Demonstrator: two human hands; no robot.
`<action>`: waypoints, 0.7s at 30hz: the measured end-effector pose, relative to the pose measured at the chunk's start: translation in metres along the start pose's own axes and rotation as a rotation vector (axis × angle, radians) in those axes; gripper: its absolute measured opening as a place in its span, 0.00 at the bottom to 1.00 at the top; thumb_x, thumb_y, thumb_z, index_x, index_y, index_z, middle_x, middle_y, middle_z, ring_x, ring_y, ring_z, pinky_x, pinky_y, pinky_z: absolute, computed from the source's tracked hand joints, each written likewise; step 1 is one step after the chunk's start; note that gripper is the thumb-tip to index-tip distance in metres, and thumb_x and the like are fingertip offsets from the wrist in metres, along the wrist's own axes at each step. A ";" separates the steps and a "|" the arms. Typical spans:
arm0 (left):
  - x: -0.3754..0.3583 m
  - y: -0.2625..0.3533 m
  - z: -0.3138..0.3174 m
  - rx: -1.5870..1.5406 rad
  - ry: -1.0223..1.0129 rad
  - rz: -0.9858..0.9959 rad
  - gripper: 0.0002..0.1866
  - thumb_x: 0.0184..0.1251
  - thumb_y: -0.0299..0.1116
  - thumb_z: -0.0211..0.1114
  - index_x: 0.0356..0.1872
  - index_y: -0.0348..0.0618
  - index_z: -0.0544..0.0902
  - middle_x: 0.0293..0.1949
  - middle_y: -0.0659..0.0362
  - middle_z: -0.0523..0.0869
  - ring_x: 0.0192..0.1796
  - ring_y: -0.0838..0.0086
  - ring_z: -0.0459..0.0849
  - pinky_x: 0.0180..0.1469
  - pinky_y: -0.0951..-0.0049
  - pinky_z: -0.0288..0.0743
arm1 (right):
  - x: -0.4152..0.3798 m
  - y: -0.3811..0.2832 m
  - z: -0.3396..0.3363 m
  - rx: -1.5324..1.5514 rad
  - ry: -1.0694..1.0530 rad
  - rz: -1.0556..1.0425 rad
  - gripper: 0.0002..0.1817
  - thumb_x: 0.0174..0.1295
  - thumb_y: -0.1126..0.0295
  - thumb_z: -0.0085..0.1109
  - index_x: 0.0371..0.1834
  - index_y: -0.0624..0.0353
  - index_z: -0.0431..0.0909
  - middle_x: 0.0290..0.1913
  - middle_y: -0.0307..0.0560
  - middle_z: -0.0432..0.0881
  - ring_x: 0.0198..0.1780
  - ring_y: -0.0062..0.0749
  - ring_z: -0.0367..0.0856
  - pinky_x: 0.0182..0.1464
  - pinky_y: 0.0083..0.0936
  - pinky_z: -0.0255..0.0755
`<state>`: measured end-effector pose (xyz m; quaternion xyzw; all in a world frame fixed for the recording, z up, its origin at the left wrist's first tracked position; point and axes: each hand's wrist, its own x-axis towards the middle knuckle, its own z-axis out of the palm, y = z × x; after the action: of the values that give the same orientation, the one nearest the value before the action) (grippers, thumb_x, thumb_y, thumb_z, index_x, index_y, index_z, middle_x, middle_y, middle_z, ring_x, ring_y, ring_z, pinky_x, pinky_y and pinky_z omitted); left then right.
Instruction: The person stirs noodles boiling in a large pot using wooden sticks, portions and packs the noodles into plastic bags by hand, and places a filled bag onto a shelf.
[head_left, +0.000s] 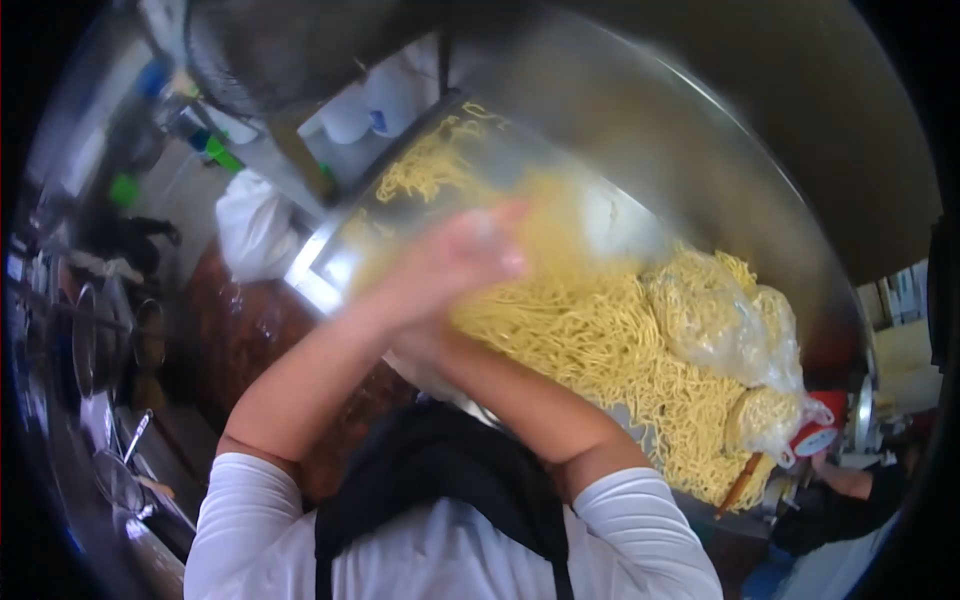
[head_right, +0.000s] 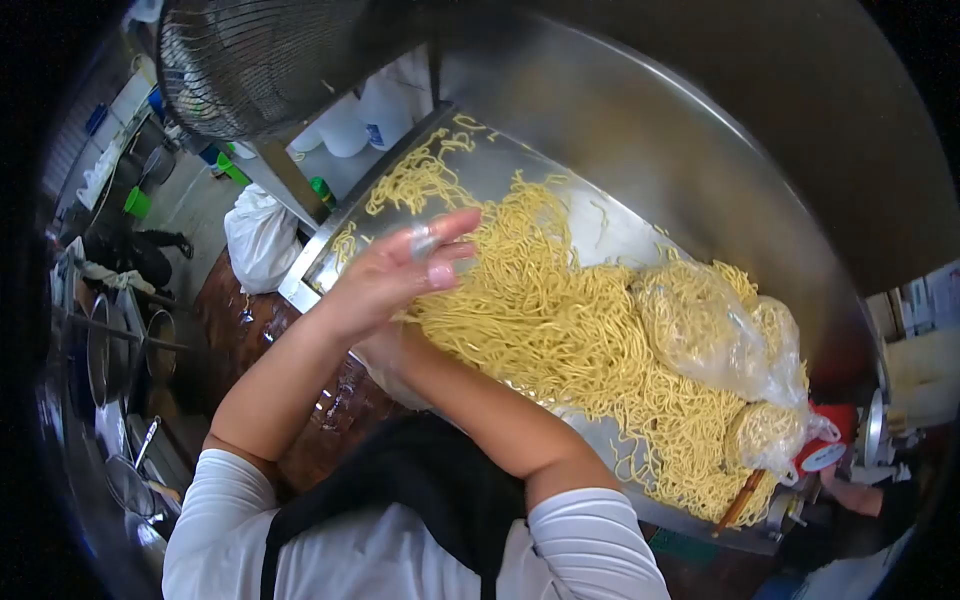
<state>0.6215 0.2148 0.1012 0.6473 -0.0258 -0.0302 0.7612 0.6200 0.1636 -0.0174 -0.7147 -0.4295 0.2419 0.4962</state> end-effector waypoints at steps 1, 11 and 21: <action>0.005 -0.045 -0.012 0.332 -0.046 0.039 0.34 0.64 0.40 0.66 0.69 0.38 0.67 0.71 0.48 0.66 0.71 0.62 0.66 0.69 0.62 0.61 | -0.008 0.007 0.008 0.033 -0.029 0.039 0.17 0.55 0.67 0.60 0.49 0.56 0.78 0.47 0.57 0.82 0.49 0.51 0.80 0.53 0.37 0.72; 0.056 -0.190 0.048 1.498 -0.580 -0.276 0.21 0.51 0.34 0.69 0.48 0.38 0.83 0.38 0.44 0.86 0.42 0.53 0.86 0.44 0.59 0.79 | -0.089 0.033 -0.011 0.191 0.051 0.272 0.15 0.59 0.69 0.56 0.50 0.55 0.79 0.44 0.56 0.82 0.46 0.51 0.80 0.52 0.38 0.73; 0.043 -0.123 -0.013 -0.192 0.047 -0.288 0.31 0.28 0.15 0.54 0.46 0.33 0.79 0.36 0.52 0.84 0.36 0.68 0.85 0.38 0.73 0.79 | -0.123 0.015 -0.157 -0.458 0.508 -0.044 0.18 0.51 0.77 0.63 0.47 0.54 0.81 0.46 0.48 0.83 0.46 0.48 0.82 0.49 0.36 0.75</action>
<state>0.6641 0.2048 -0.0221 0.5693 0.0881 -0.1263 0.8076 0.6832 -0.0222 0.0201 -0.8357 -0.3505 -0.0574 0.4189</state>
